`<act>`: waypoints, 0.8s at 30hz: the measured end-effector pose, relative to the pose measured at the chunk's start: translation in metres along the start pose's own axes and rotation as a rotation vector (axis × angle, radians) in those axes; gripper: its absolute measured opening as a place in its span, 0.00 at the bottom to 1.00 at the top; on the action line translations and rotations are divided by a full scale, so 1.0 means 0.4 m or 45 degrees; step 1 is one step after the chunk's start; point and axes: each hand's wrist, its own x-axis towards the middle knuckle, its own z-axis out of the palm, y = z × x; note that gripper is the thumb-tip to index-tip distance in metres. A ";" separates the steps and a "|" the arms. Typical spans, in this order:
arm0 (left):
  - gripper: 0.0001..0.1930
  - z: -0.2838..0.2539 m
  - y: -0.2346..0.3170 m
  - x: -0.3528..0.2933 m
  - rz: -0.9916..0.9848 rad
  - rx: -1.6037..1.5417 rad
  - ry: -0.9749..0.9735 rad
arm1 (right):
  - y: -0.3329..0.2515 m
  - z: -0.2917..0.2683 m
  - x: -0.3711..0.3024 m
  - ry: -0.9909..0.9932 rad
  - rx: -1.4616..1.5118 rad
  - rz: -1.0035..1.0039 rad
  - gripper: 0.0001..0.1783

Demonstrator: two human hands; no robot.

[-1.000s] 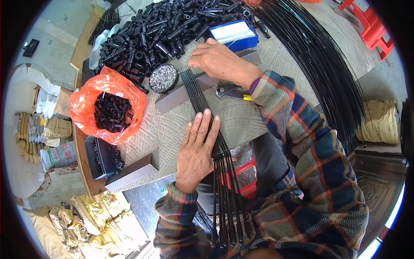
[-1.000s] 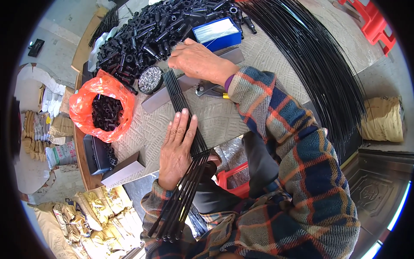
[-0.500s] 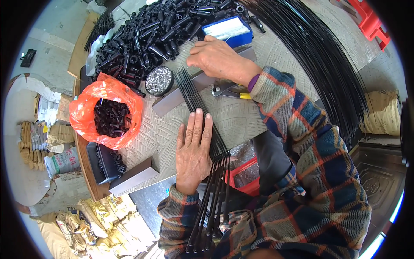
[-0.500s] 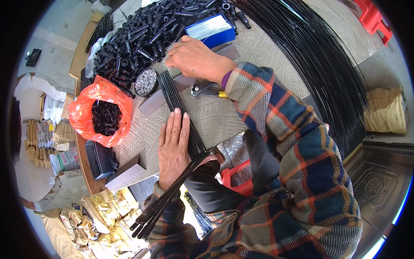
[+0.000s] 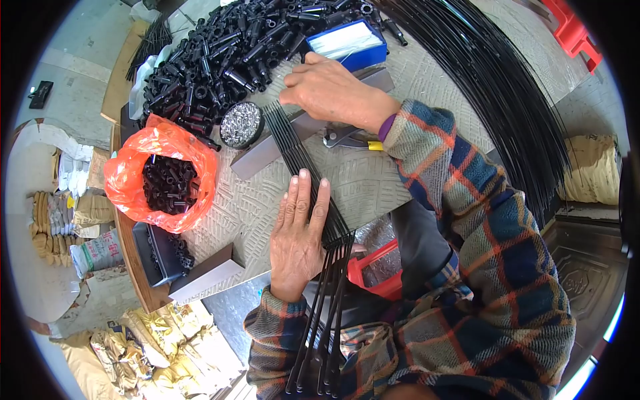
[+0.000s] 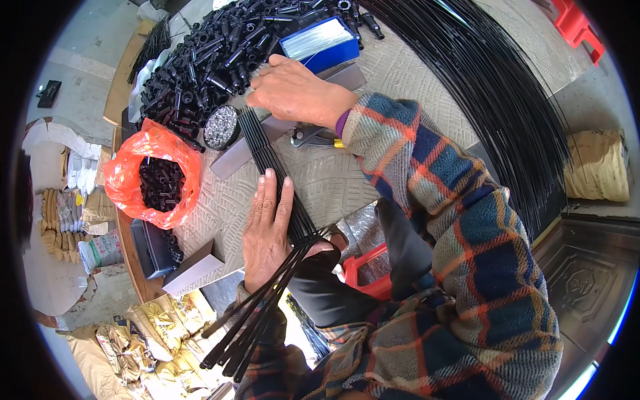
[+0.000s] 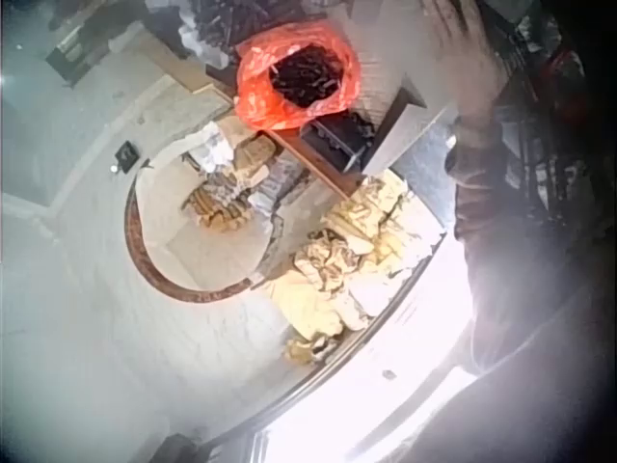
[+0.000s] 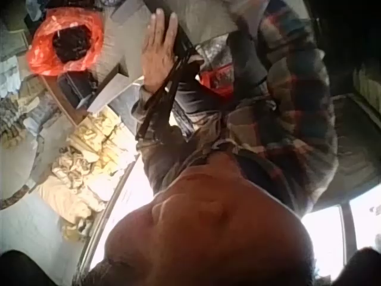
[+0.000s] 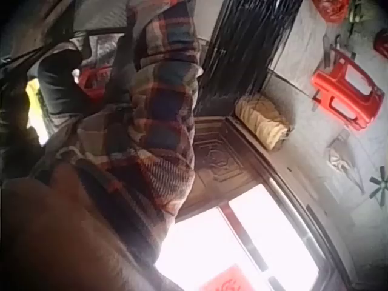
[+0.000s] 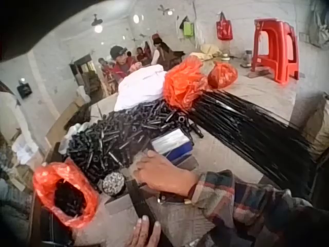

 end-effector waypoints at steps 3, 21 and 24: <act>0.48 -0.003 0.005 0.002 -0.023 -0.086 -0.008 | 0.005 -0.003 -0.005 0.029 -0.022 -0.003 0.04; 0.39 -0.002 0.012 0.001 0.025 -0.147 0.068 | 0.012 -0.005 0.004 -0.023 0.181 0.023 0.08; 0.39 0.005 -0.004 -0.013 0.016 -0.112 0.105 | 0.002 0.011 0.014 0.062 0.183 0.032 0.10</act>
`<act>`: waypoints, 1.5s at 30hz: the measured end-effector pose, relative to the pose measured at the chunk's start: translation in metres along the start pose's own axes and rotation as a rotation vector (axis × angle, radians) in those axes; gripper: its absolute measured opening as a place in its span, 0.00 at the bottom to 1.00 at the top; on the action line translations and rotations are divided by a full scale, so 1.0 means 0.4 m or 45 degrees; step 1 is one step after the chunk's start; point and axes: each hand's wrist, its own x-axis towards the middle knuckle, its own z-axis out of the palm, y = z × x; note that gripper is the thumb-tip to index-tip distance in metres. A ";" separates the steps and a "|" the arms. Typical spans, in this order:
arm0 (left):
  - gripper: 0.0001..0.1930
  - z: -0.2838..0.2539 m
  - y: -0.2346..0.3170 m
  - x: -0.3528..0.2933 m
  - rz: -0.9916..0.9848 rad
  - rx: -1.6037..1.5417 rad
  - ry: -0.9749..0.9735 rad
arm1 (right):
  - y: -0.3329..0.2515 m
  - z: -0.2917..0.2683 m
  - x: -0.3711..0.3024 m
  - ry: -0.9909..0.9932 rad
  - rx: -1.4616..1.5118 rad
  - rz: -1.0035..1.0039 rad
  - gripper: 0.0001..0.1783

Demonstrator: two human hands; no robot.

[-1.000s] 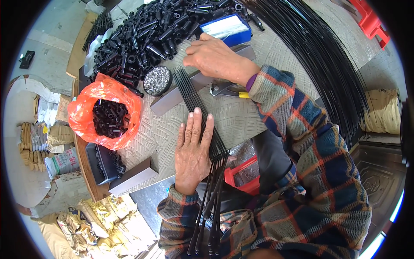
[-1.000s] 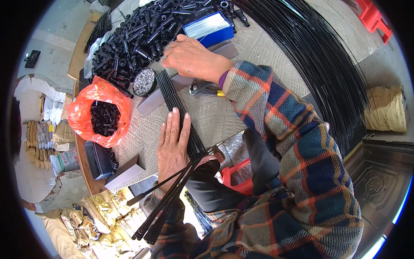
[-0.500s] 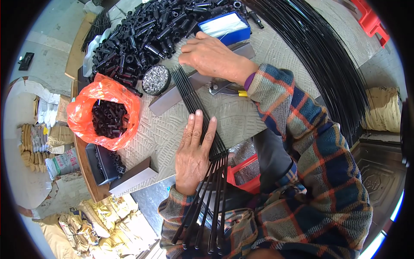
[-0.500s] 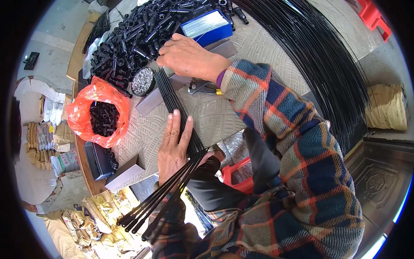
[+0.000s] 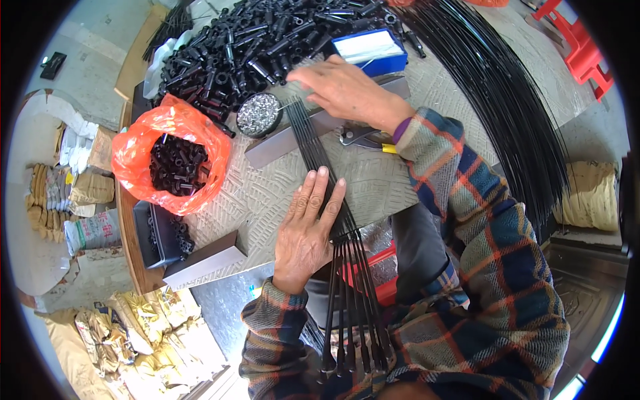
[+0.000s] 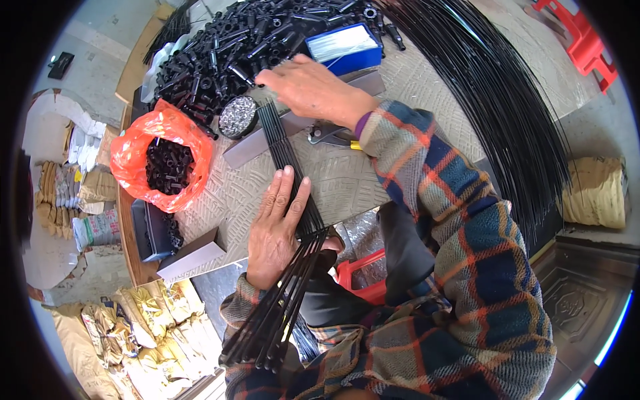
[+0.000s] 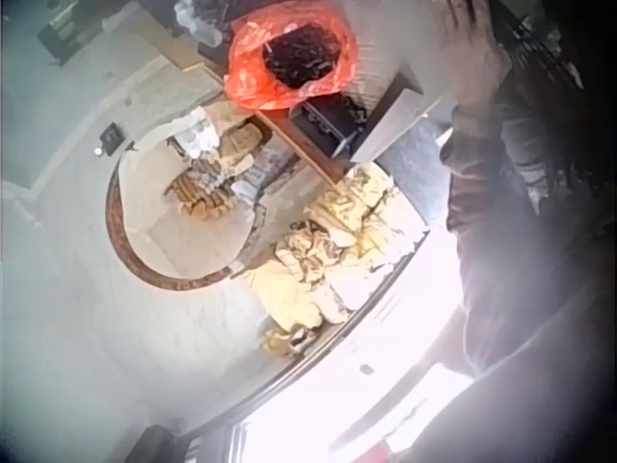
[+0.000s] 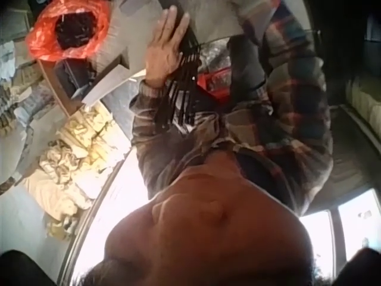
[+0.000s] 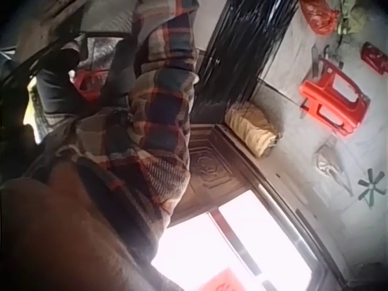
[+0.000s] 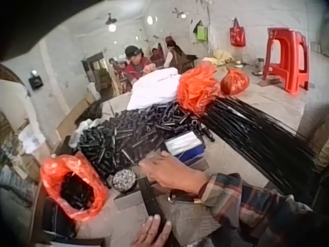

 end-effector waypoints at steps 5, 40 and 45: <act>0.43 -0.016 0.017 0.016 -0.004 0.118 -0.032 | 0.010 -0.031 -0.013 -0.031 -0.228 -0.068 0.02; 0.49 -0.002 0.038 -0.029 0.062 -0.027 -0.051 | 0.120 -0.141 -0.085 0.006 -0.328 0.164 0.04; 0.49 -0.017 0.046 -0.029 0.036 0.122 -0.051 | 0.040 -0.205 -0.020 0.323 0.082 0.153 0.07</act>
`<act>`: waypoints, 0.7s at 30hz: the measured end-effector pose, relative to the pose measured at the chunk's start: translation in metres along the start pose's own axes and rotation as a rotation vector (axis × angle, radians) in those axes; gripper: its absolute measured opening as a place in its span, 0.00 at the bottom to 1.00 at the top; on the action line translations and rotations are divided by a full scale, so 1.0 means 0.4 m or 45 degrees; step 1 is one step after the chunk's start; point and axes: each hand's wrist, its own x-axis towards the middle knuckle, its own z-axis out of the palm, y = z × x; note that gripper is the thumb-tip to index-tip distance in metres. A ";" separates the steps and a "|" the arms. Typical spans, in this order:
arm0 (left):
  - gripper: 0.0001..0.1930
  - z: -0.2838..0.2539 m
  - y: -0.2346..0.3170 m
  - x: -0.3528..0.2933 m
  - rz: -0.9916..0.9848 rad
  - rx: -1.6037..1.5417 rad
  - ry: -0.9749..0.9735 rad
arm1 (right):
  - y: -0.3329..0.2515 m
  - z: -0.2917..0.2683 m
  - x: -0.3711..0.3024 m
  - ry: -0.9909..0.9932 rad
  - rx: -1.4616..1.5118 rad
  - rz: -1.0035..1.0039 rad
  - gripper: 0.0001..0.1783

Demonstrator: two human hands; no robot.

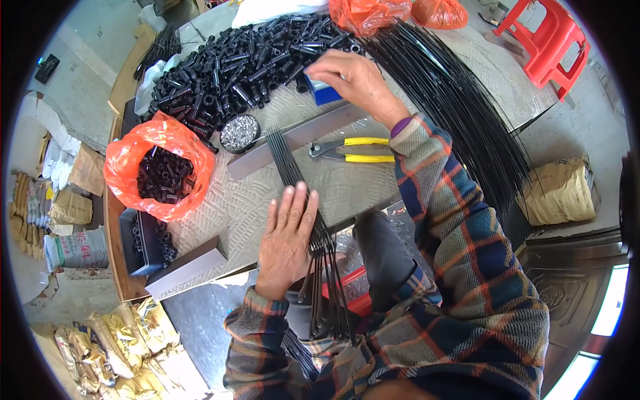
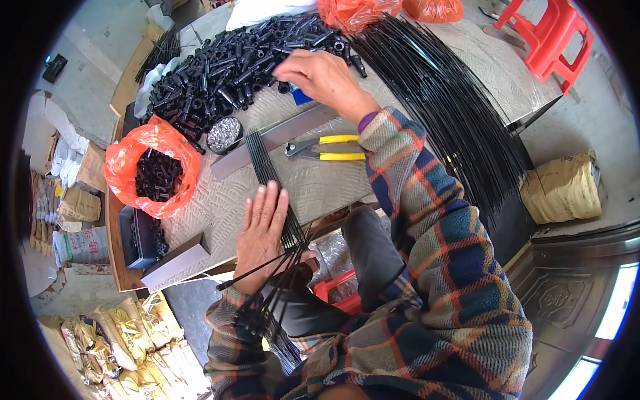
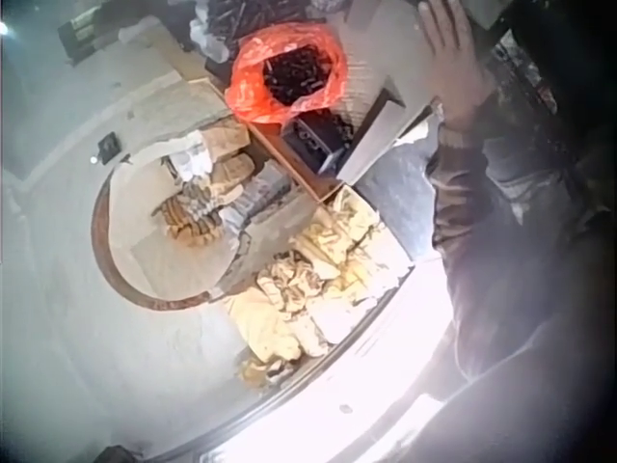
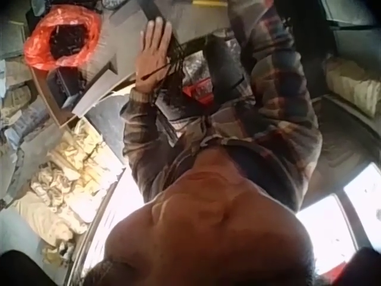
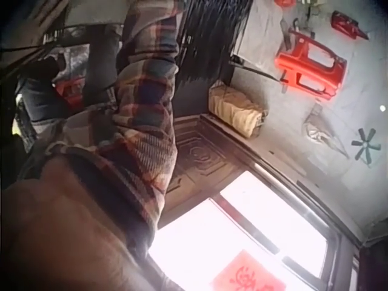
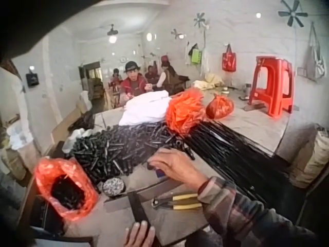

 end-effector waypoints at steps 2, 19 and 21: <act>0.48 0.002 0.002 -0.001 -0.041 0.090 0.028 | -0.040 0.008 0.022 -0.024 0.087 0.012 0.09; 0.41 0.019 0.007 -0.009 -0.078 -0.168 -0.006 | -0.027 0.154 -0.054 -0.688 -0.014 0.047 0.09; 0.42 0.034 -0.001 -0.010 -0.036 -0.025 -0.024 | -0.029 0.141 -0.050 -0.707 -0.102 0.032 0.10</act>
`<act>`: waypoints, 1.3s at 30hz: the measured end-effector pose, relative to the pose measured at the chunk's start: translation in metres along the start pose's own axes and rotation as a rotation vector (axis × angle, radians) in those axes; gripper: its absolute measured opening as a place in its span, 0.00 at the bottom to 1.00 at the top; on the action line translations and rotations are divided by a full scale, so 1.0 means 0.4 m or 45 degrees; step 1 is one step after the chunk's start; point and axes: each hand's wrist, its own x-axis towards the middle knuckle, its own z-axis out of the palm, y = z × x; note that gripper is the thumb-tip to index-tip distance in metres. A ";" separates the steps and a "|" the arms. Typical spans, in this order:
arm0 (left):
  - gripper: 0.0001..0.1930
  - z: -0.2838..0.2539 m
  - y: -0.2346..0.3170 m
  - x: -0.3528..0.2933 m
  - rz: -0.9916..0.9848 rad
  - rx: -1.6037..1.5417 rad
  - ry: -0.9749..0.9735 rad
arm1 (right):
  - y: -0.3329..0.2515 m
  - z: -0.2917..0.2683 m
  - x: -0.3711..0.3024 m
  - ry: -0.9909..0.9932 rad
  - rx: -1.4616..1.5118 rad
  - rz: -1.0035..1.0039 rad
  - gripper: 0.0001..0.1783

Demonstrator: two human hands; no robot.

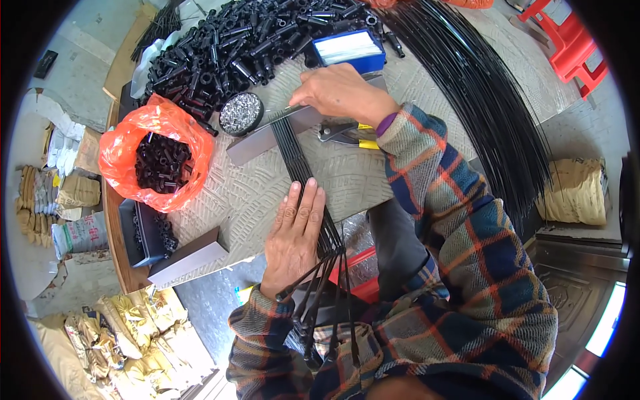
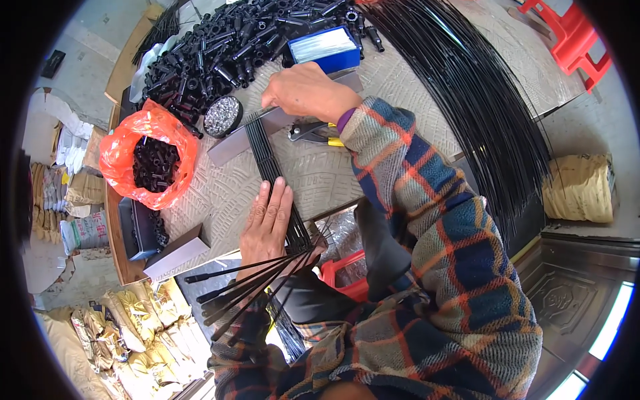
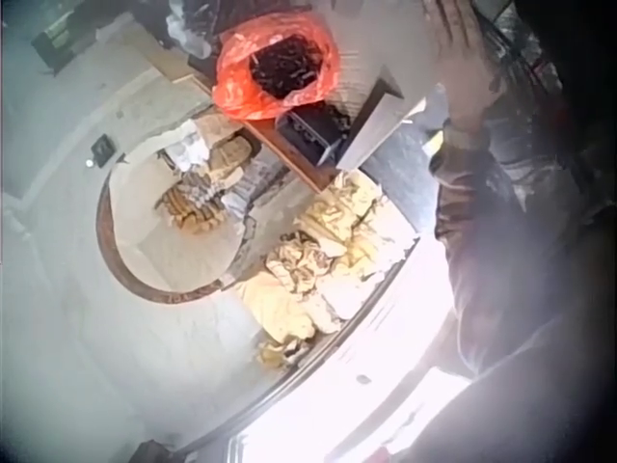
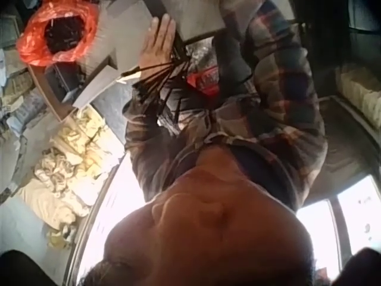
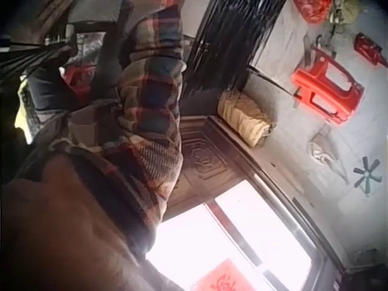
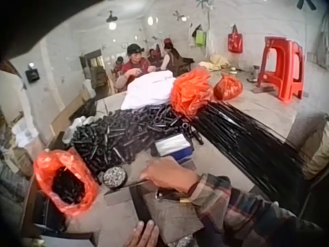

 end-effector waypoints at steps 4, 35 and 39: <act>0.44 -0.001 0.001 -0.003 -0.011 -0.040 0.004 | -0.008 0.008 0.000 0.033 -0.012 -0.019 0.10; 0.45 -0.008 0.004 0.003 0.023 -0.093 0.026 | -0.011 0.061 0.026 0.245 0.179 -0.124 0.14; 0.45 -0.020 0.012 0.016 0.019 -0.144 0.058 | 0.024 0.014 -0.003 0.227 -0.031 -0.094 0.08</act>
